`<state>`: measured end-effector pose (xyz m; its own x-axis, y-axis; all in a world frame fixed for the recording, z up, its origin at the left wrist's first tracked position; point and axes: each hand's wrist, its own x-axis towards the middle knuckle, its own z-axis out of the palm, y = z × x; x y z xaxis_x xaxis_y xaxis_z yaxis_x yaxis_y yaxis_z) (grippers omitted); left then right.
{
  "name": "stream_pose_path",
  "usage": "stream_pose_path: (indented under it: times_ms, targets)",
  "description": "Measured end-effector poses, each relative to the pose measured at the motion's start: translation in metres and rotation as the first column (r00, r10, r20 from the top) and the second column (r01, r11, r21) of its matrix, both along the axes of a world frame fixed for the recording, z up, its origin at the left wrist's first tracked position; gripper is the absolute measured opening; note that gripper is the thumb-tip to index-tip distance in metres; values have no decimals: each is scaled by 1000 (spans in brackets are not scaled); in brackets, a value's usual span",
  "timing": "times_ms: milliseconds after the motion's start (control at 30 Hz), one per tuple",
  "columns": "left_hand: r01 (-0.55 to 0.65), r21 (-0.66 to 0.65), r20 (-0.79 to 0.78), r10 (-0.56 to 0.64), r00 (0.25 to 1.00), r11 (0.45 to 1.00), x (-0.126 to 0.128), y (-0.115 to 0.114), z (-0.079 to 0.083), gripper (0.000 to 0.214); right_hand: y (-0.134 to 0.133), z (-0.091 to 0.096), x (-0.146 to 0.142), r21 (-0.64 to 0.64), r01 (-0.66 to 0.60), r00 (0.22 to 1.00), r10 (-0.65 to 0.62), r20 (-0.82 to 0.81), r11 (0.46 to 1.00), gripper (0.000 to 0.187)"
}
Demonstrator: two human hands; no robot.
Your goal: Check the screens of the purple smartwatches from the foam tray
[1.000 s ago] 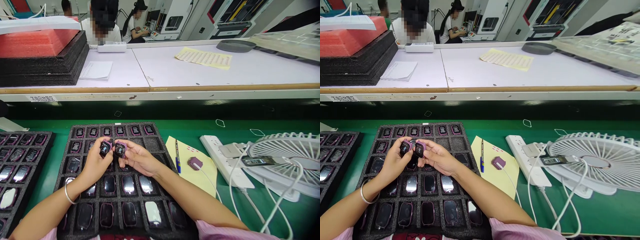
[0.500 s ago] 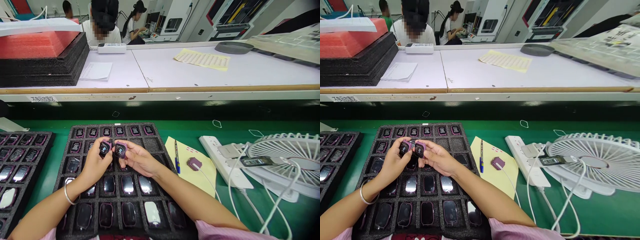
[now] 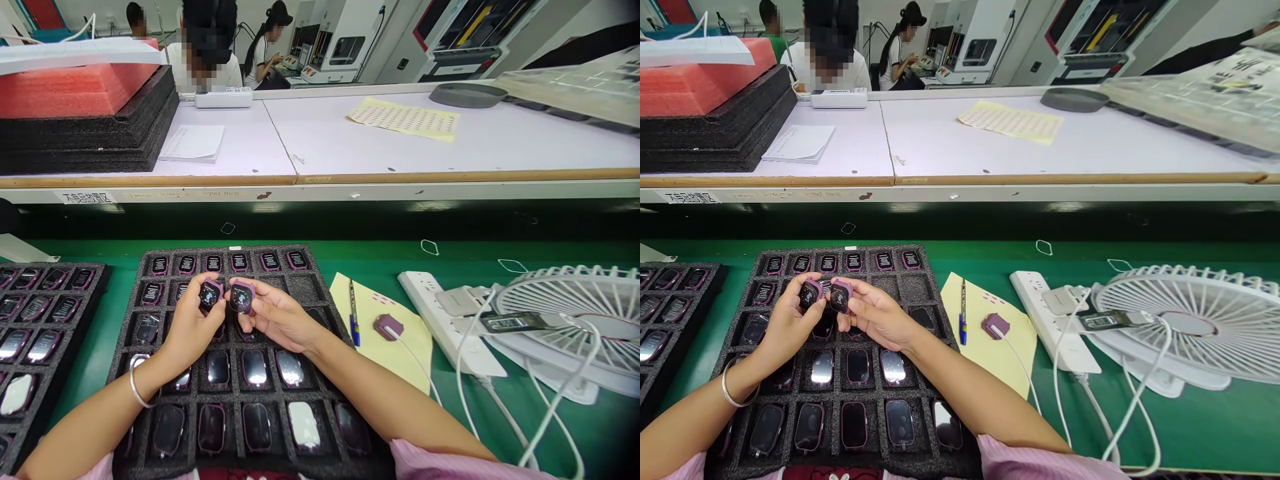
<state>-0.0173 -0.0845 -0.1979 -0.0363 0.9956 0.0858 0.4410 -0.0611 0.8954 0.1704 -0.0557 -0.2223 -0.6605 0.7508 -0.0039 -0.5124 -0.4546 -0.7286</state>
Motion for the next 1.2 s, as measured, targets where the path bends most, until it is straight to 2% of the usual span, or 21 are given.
stream_pose_path:
  times_ms: [267, 533, 800, 933, 1067, 1200]
  targets:
    - [-13, 20, -12, 14, 1000, 1000, 1, -1, 1, 38, -1, 1, 0, 5, -1, 1000, 1, 17, 1000, 53]
    - [29, -42, 48, -27, 998, 999, 1, -1, -1, 41, -1, 3, 0, -15, 10, 1000, -10, 15, 1000, 54]
    - [24, -65, 45, -21, 999, 998, 2, -2, 1, 43, 0, 4, 0, 0, 6, 1000, -6, 7, 1000, 51]
    - [43, -6, 72, -43, 996, 999, 2, 0, 1, 38, -1, 1, 2, -2, 1, 1000, -1, 1, 1000, 50]
    - [48, -32, 132, -43, 990, 998, 0, 4, 2, 37, 0, 3, 2, -15, 2, 1000, -2, -8, 1000, 48]
    - [76, -175, 330, -14, 944, 982, 0, 6, 8, 57, 5, 8, 3, -64, 33, 999, -32, 18, 997, 48]
